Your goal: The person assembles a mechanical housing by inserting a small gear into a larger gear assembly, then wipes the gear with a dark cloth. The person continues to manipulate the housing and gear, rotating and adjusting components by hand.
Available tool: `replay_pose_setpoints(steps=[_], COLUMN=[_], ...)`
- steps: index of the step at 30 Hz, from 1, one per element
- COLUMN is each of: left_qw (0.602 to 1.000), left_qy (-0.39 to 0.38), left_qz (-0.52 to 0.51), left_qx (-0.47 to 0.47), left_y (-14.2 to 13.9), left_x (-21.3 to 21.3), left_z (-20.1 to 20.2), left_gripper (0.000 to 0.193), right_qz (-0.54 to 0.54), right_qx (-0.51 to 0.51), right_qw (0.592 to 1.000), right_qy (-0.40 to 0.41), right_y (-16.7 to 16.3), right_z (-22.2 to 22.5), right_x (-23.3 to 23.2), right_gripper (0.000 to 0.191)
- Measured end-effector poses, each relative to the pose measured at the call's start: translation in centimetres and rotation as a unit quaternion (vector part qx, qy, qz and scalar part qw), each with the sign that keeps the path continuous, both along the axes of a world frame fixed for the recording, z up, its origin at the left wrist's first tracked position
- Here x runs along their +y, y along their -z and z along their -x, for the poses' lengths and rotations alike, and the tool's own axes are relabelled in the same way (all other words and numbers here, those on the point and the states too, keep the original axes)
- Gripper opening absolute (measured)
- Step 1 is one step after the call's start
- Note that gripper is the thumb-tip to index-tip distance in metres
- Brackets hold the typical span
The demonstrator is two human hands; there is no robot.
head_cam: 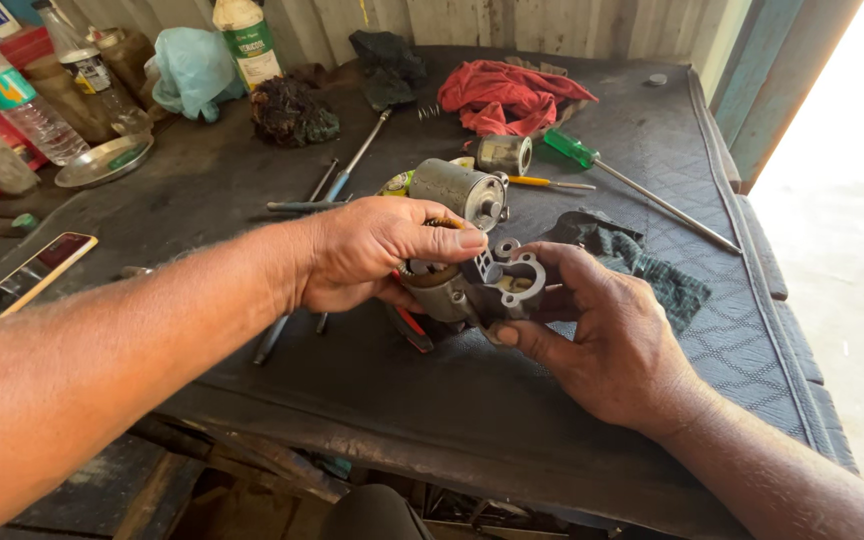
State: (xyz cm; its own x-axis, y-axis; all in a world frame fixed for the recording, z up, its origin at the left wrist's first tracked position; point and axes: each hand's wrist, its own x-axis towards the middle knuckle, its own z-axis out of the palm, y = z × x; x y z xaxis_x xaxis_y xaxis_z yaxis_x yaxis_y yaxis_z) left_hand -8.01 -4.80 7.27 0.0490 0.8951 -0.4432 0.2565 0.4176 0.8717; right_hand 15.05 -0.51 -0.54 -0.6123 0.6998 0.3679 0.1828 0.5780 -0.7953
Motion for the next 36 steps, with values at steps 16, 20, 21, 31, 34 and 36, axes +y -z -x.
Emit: replay_pose_setpoints(steps=[16,20,21,31,34,36], left_qw=[0.986,0.987,0.981,0.953,0.941,0.933], left_qy=[-0.071,-0.055,-0.037,-0.052,-0.055,-0.055], left_qz=[-0.147,-0.15,-0.189,-0.298,-0.334,-0.355], left_qx=[0.033,-0.025,-0.039,-0.025,-0.01,-0.017], left_y=[2.2,2.4,2.9,5.4,5.7,6.0], left_x=[-0.1,-1.8,-2.1,-1.7,-2.0,-2.0], left_z=[-2.4,-1.7,-1.6,-1.6,-1.8,-1.8], left_gripper=[0.062,0.07,0.07,0.063,0.063,0.063], right_qz=[0.018,0.057,0.08,0.183,0.203,0.207], right_qx=[0.006,-0.018,-0.022,0.003,0.044,0.057], right_qw=[0.999,0.997,0.995,0.983,0.978,0.976], right_qy=[0.049,0.058,0.06,0.019,-0.013,-0.021], right_y=[-0.2,0.0,0.0,0.5,1.0,1.1], right_z=[0.2,-0.1,-0.1,0.2,0.4,0.4], right_x=[0.7,1.1,1.2,2.4,2.6,2.6], right_gripper=[0.058,0.058,0.059,0.06,0.06,0.059])
